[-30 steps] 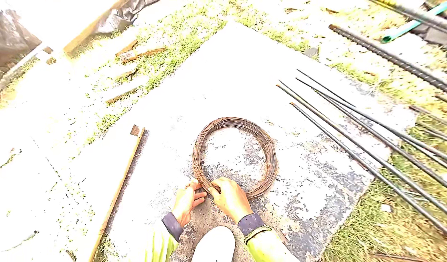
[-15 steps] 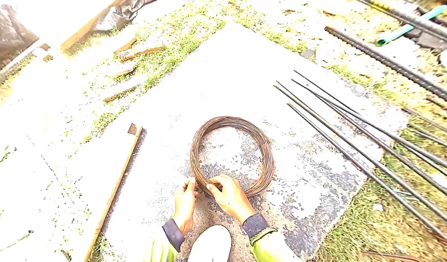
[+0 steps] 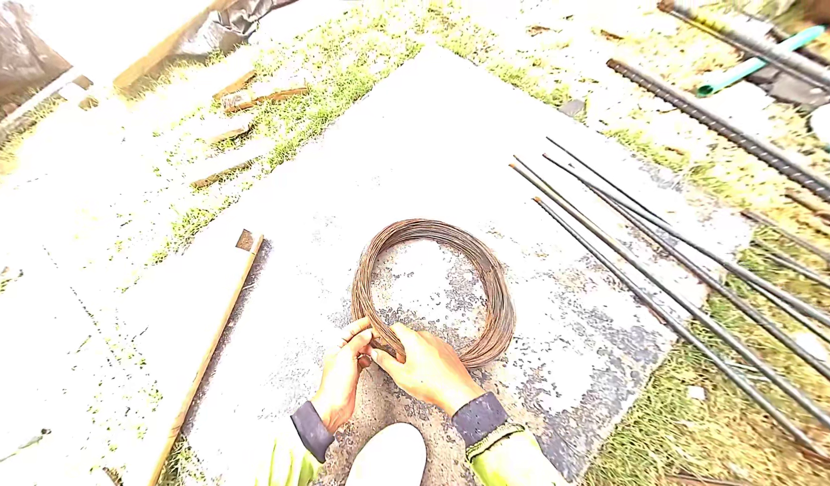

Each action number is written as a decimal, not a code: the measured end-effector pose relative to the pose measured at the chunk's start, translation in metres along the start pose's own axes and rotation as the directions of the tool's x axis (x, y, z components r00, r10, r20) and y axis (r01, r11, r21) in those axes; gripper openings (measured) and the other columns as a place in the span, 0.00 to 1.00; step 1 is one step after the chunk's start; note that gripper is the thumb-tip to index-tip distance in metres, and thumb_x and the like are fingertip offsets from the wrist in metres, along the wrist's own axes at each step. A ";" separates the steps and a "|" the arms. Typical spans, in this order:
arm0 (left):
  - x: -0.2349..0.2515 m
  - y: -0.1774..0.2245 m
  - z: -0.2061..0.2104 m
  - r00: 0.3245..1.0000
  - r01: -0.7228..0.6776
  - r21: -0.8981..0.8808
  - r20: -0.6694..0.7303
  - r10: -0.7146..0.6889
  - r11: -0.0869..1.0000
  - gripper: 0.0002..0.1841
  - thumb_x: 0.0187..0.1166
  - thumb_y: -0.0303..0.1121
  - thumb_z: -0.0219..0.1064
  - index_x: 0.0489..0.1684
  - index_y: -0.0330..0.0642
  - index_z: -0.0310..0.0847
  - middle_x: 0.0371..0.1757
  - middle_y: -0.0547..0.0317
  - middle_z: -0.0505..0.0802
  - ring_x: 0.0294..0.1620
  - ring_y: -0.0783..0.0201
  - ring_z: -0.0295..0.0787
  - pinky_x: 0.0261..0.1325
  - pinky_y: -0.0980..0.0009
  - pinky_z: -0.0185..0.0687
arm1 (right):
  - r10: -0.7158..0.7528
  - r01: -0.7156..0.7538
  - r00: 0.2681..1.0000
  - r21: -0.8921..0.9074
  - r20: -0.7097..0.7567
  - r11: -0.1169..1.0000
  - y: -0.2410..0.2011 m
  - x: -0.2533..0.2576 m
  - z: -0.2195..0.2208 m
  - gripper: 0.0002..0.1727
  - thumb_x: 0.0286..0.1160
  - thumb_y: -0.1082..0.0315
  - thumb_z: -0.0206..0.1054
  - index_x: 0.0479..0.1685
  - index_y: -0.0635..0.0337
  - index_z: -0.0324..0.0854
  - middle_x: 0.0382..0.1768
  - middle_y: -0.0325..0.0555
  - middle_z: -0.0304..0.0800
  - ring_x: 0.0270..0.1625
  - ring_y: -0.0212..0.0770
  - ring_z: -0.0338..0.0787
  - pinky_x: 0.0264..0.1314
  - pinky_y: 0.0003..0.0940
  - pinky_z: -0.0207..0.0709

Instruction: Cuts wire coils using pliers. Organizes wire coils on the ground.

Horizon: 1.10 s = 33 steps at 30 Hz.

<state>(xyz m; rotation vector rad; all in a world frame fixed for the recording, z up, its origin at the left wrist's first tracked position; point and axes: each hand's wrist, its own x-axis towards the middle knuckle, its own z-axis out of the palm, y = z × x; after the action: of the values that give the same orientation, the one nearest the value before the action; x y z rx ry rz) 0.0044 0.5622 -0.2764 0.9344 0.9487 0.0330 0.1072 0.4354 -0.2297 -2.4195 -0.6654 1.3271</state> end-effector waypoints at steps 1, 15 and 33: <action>0.002 -0.004 -0.002 0.993 -0.112 0.101 0.035 0.109 0.989 0.13 0.86 0.24 0.58 0.58 0.29 0.85 0.45 0.47 0.94 0.42 0.61 0.89 0.46 0.67 0.83 | -0.001 0.001 1.000 -0.042 0.001 0.999 -0.003 -0.002 -0.003 0.33 0.82 0.30 0.50 0.61 0.50 0.79 0.43 0.49 0.90 0.52 0.52 0.91 0.55 0.57 0.81; 0.056 -0.054 -0.031 0.747 -0.471 0.857 0.513 0.422 -0.209 0.34 0.88 0.66 0.40 0.90 0.66 0.64 0.95 0.73 0.60 0.97 0.60 0.44 0.90 0.38 0.42 | -0.352 0.084 0.763 -0.456 -0.543 0.886 0.002 -0.030 -0.049 0.27 0.90 0.41 0.46 0.41 0.49 0.82 0.17 0.39 0.80 0.22 0.45 0.88 0.22 0.44 0.78; 0.095 0.060 0.048 0.840 -0.479 0.775 0.269 0.471 0.412 0.16 0.86 0.36 0.65 0.66 0.40 0.84 0.63 0.44 0.88 0.59 0.46 0.87 0.58 0.42 0.83 | -0.578 0.001 0.439 -0.643 -0.688 0.766 0.024 -0.010 0.011 0.21 0.87 0.51 0.56 0.33 0.55 0.86 0.18 0.41 0.83 0.15 0.42 0.85 0.12 0.37 0.75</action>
<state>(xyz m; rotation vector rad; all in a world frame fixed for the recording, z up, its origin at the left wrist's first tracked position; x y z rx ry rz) 0.1178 0.6062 -0.2875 2.1002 0.6179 0.0730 0.0989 0.4104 -0.2399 -2.7092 -1.1897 -0.4355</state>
